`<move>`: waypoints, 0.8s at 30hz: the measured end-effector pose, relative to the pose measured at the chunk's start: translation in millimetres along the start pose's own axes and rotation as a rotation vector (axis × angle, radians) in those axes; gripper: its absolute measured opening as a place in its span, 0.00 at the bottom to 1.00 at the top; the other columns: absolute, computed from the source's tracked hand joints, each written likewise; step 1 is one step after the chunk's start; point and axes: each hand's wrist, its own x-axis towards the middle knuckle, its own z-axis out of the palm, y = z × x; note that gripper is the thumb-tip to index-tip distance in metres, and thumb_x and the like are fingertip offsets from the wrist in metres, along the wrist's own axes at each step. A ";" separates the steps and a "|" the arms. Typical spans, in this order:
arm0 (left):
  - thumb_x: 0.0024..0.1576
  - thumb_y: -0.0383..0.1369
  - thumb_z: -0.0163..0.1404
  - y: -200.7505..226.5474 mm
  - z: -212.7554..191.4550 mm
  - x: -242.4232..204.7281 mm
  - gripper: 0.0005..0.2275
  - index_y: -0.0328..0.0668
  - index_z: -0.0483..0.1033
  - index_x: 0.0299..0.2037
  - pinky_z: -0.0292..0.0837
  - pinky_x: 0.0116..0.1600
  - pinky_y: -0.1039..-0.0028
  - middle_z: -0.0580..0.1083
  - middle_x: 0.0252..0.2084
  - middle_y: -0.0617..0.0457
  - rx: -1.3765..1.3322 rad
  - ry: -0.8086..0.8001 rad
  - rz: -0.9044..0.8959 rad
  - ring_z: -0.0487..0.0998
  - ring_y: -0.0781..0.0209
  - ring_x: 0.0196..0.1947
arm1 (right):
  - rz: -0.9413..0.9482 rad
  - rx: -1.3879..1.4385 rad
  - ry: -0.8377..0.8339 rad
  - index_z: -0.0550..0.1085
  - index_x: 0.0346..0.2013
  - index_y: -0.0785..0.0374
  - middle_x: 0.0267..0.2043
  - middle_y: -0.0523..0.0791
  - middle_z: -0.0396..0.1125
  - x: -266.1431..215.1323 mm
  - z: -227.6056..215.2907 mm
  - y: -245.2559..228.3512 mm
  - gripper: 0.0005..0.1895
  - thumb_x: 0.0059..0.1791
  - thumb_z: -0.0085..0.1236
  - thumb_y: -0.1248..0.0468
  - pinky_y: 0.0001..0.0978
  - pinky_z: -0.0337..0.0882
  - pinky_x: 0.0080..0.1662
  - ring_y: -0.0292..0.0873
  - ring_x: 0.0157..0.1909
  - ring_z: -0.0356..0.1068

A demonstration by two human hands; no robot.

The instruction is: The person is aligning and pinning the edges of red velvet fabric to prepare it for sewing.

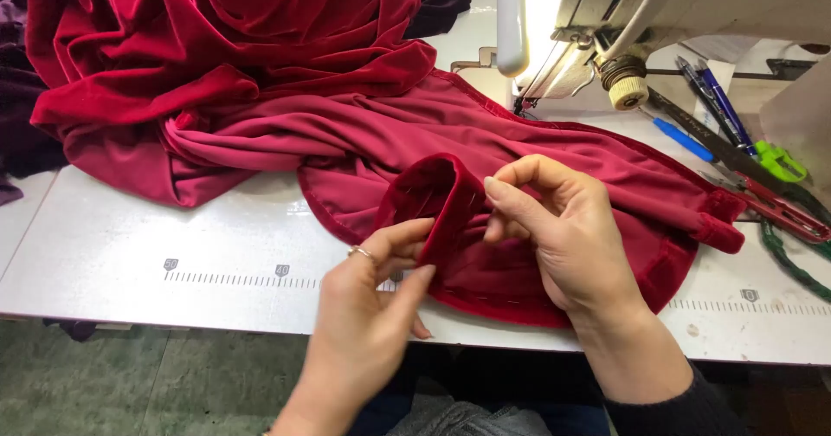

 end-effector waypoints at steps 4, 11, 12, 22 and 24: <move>0.55 0.25 0.47 -3.1 -18.1 8.2 0.17 0.33 0.71 0.56 0.77 0.33 0.81 0.77 0.40 0.46 -0.302 -0.188 -0.138 0.82 0.56 0.24 | -0.002 0.051 0.008 0.73 0.30 0.66 0.23 0.45 0.67 -5.4 -4.4 2.6 0.03 0.46 0.59 0.68 0.19 0.67 0.27 0.36 0.20 0.67; 0.59 0.31 0.48 -4.2 -18.8 19.1 0.07 0.40 0.73 0.29 0.56 0.33 0.81 0.64 0.27 0.64 -0.147 -0.306 -0.101 0.61 0.75 0.28 | -0.051 0.138 -0.016 0.73 0.31 0.65 0.24 0.43 0.65 -7.0 -23.5 16.1 0.02 0.46 0.58 0.69 0.23 0.65 0.31 0.35 0.23 0.62; 0.61 0.32 0.48 -8.1 -20.6 21.0 0.15 0.48 0.64 0.20 0.50 0.30 0.81 0.59 0.24 0.68 -0.132 -0.295 -0.081 0.55 0.77 0.26 | -0.092 0.177 0.031 0.73 0.35 0.65 0.22 0.45 0.66 -2.1 -34.8 19.0 0.04 0.46 0.57 0.69 0.28 0.71 0.33 0.39 0.23 0.66; 0.60 0.31 0.48 -14.3 -33.9 30.5 0.19 0.50 0.56 0.17 0.43 0.28 0.81 0.53 0.21 0.67 -0.259 -0.237 -0.108 0.50 0.75 0.22 | -0.206 0.224 0.191 0.68 0.41 0.56 0.25 0.43 0.62 -7.3 -53.0 -12.8 0.08 0.56 0.41 0.72 0.21 0.64 0.21 0.33 0.20 0.55; 0.60 0.30 0.48 -17.4 -35.2 29.6 0.16 0.47 0.62 0.18 0.47 0.29 0.81 0.57 0.22 0.67 -0.257 -0.221 -0.096 0.53 0.75 0.24 | -0.115 -0.221 0.006 0.68 0.42 0.59 0.23 0.46 0.65 -15.3 -25.6 -20.3 0.09 0.50 0.45 0.74 0.22 0.68 0.27 0.36 0.24 0.65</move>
